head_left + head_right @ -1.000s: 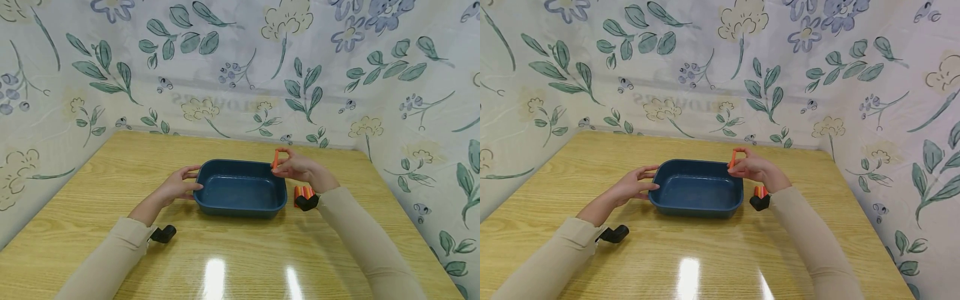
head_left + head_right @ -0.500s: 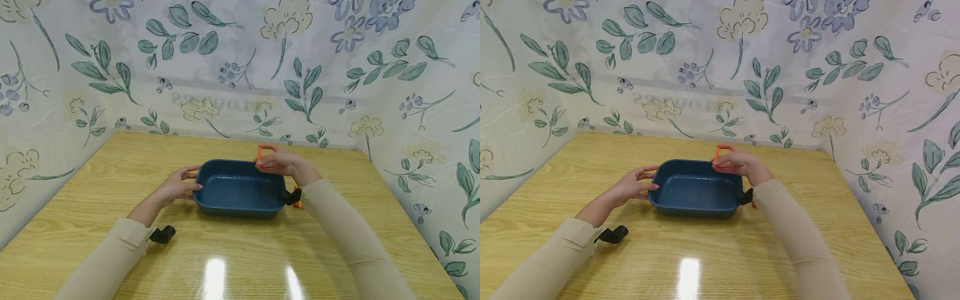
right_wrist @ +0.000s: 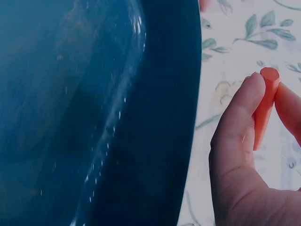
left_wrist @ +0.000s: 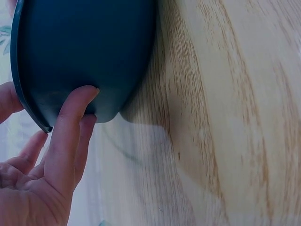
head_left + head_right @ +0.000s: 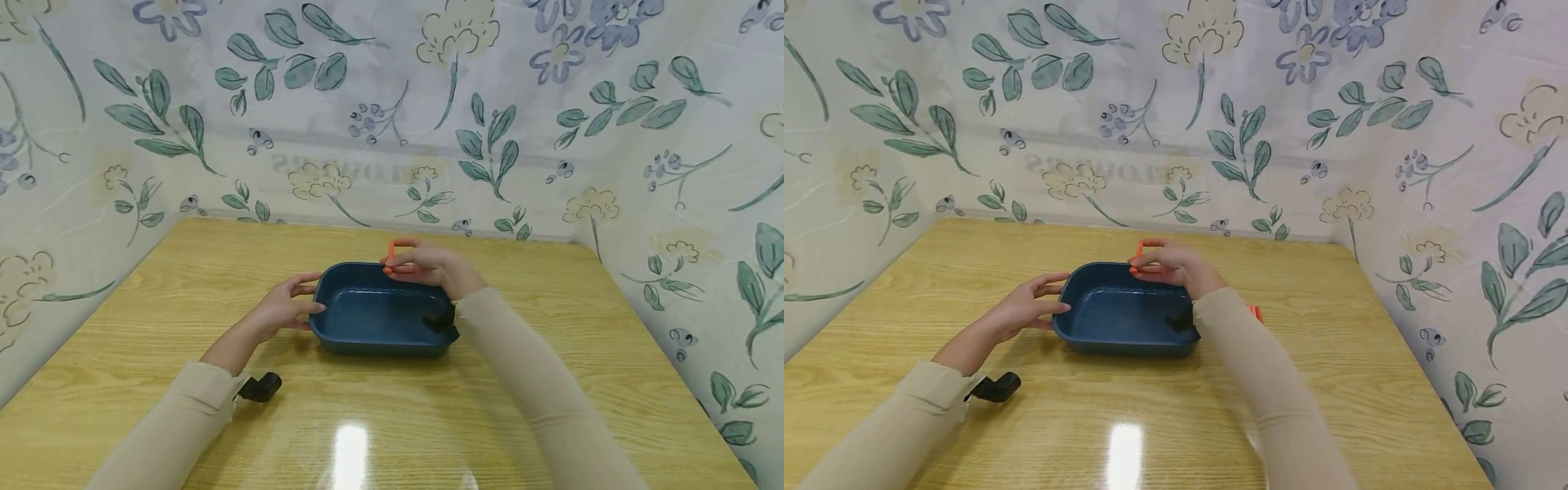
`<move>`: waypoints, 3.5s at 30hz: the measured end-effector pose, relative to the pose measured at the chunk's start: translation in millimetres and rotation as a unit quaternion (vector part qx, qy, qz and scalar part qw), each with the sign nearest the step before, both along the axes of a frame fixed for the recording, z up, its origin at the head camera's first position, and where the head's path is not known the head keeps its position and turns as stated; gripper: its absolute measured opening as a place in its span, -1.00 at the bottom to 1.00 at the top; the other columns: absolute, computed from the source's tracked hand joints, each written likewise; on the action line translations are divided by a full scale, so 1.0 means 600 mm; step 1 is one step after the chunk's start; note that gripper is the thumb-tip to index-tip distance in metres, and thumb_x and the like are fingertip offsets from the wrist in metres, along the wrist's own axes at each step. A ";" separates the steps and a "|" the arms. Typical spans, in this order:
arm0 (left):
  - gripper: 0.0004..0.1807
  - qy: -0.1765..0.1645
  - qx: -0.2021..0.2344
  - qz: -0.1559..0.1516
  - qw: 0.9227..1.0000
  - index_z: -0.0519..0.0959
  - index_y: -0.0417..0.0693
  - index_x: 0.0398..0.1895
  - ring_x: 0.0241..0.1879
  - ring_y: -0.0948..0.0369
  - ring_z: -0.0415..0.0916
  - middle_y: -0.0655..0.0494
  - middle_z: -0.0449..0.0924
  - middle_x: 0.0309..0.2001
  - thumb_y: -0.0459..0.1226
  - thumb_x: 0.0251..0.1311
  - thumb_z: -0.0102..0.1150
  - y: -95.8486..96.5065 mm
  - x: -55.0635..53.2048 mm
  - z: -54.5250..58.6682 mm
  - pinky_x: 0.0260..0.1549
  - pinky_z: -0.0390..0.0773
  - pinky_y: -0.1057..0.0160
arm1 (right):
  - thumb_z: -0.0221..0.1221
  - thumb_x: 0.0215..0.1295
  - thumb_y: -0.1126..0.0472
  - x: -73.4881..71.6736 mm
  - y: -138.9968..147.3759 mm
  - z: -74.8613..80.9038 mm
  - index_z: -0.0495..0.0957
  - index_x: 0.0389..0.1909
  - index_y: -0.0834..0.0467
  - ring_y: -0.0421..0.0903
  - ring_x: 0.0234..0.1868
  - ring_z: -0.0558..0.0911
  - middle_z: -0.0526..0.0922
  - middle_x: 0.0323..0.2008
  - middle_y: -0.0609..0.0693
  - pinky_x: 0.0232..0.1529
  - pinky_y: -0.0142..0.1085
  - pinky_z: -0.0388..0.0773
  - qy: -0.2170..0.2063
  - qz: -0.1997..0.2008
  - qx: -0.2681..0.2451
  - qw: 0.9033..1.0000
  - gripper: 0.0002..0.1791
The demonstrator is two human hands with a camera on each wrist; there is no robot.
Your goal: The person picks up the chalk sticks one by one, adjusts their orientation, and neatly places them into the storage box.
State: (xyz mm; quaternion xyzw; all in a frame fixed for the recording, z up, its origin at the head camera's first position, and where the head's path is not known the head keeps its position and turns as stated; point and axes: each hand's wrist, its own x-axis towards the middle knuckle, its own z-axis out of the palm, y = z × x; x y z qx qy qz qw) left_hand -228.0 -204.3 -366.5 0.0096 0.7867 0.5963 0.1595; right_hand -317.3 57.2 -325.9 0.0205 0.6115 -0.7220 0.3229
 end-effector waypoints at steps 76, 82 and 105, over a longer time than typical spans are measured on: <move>-0.24 -0.006 0.013 -0.001 1.000 -0.01 -0.15 0.44 0.10 -0.20 0.35 -0.36 0.02 0.33 -0.41 0.22 0.10 -0.002 -0.002 -0.004 -0.22 0.60 0.03 | 0.04 0.33 0.39 0.019 -0.092 -0.005 0.19 0.29 0.40 0.17 0.12 0.46 0.36 0.16 0.38 0.10 -0.14 0.44 0.003 0.097 0.072 0.993 -0.47; -0.23 -0.005 0.010 0.002 1.000 -0.01 -0.14 0.44 0.05 -0.17 0.42 -0.36 0.03 0.32 -0.40 0.22 0.13 -0.004 -0.003 -0.006 -0.23 0.61 0.03 | 0.00 0.35 0.41 0.040 -0.062 0.014 0.13 0.31 0.41 0.21 0.15 0.43 0.30 0.20 0.40 0.13 -0.09 0.41 0.032 0.113 0.062 0.991 -0.46; -0.22 -0.003 0.005 0.000 1.000 -0.02 -0.15 0.44 0.06 -0.20 0.41 -0.38 0.03 0.32 -0.41 0.21 0.13 0.006 -0.004 -0.001 -0.25 0.61 0.02 | -0.02 0.33 0.43 0.128 0.144 -0.005 0.12 0.26 0.46 -0.08 -0.30 0.63 0.54 -0.28 0.13 0.00 -0.16 0.52 0.082 0.064 0.047 0.993 -0.49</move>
